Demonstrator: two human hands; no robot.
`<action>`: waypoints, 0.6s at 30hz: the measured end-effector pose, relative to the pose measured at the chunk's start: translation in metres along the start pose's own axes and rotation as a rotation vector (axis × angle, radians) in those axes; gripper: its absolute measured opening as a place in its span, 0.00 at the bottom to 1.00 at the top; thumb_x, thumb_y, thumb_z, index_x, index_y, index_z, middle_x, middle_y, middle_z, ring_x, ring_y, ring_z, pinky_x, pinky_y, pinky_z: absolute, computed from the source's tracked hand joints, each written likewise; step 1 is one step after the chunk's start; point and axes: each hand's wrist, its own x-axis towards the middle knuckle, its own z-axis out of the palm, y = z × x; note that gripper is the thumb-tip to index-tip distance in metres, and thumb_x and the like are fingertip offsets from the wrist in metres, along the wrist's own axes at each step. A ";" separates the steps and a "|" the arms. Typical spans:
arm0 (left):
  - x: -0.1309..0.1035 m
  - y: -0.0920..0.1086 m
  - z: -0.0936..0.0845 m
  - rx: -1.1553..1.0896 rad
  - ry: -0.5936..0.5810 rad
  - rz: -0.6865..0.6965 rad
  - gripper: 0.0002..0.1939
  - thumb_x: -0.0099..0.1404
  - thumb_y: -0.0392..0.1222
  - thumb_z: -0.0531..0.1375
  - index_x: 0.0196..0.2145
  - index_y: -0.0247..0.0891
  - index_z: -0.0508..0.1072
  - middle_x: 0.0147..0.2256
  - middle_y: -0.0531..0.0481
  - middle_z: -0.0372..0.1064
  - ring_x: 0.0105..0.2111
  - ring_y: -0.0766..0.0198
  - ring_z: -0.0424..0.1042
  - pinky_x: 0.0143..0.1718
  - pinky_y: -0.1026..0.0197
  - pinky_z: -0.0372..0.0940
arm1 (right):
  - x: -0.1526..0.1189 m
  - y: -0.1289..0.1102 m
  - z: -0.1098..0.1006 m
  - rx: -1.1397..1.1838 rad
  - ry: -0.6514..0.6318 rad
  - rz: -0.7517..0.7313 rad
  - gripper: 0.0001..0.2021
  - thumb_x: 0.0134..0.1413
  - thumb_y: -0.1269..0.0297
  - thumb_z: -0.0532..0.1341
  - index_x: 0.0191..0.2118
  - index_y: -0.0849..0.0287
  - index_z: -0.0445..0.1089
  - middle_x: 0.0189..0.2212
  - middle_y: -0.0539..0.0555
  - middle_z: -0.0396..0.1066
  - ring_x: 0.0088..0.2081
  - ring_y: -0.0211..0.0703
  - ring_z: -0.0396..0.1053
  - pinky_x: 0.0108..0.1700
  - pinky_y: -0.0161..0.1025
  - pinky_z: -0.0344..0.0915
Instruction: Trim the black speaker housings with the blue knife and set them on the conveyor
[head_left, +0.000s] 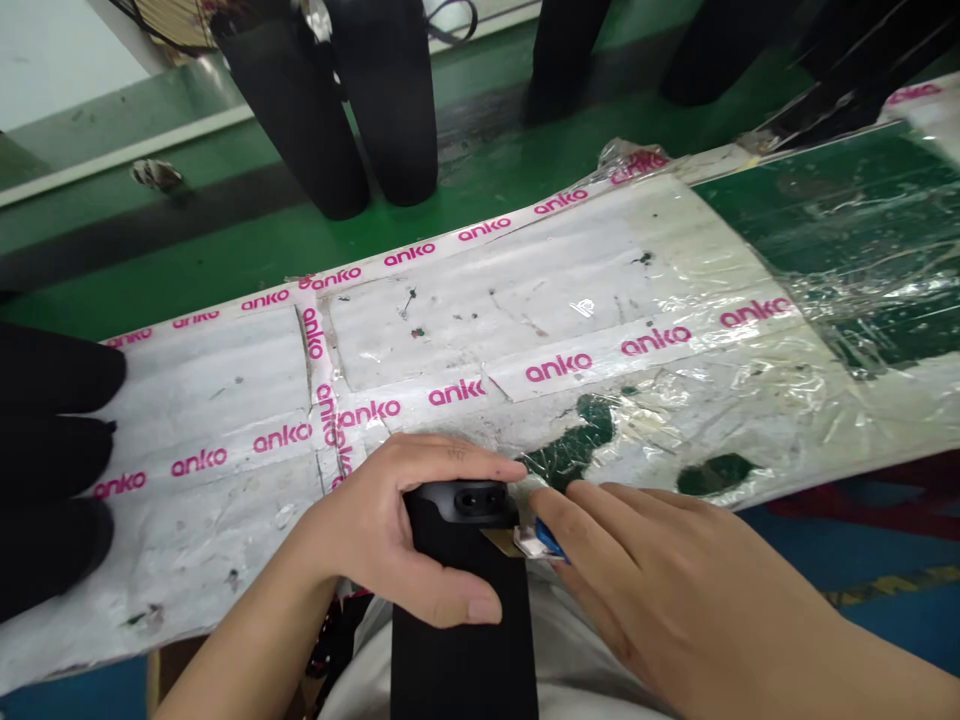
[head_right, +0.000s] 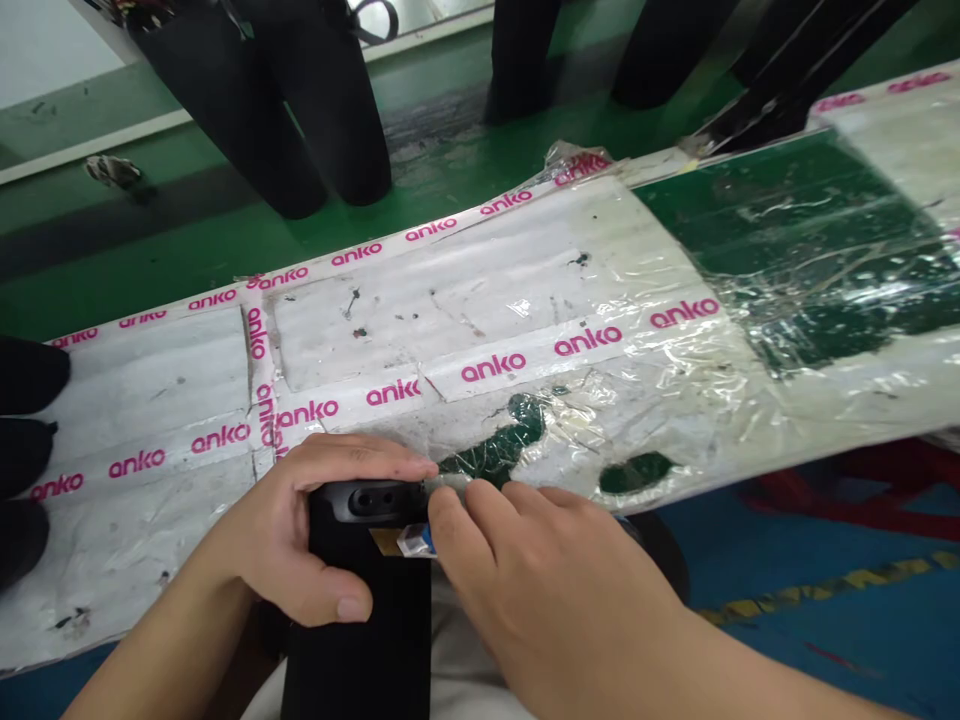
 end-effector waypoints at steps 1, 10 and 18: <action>0.000 0.000 0.000 0.004 -0.003 0.002 0.42 0.49 0.47 0.82 0.62 0.46 0.81 0.48 0.41 0.86 0.47 0.46 0.86 0.52 0.55 0.77 | 0.000 -0.001 0.000 0.002 0.001 0.010 0.20 0.53 0.78 0.56 0.52 0.58 0.62 0.31 0.48 0.71 0.25 0.47 0.70 0.27 0.45 0.55; -0.004 -0.003 0.002 0.107 0.015 0.050 0.43 0.51 0.50 0.81 0.64 0.50 0.78 0.50 0.44 0.86 0.48 0.47 0.86 0.55 0.53 0.77 | 0.006 -0.007 0.011 -0.076 0.037 0.069 0.21 0.50 0.78 0.56 0.50 0.56 0.60 0.28 0.48 0.69 0.24 0.45 0.69 0.27 0.44 0.54; -0.005 0.002 0.003 0.132 0.042 0.009 0.41 0.53 0.54 0.79 0.64 0.49 0.79 0.48 0.45 0.87 0.44 0.49 0.87 0.50 0.56 0.77 | 0.014 -0.007 -0.002 -0.022 -0.011 0.083 0.21 0.41 0.77 0.58 0.43 0.52 0.59 0.24 0.46 0.65 0.17 0.44 0.64 0.22 0.44 0.51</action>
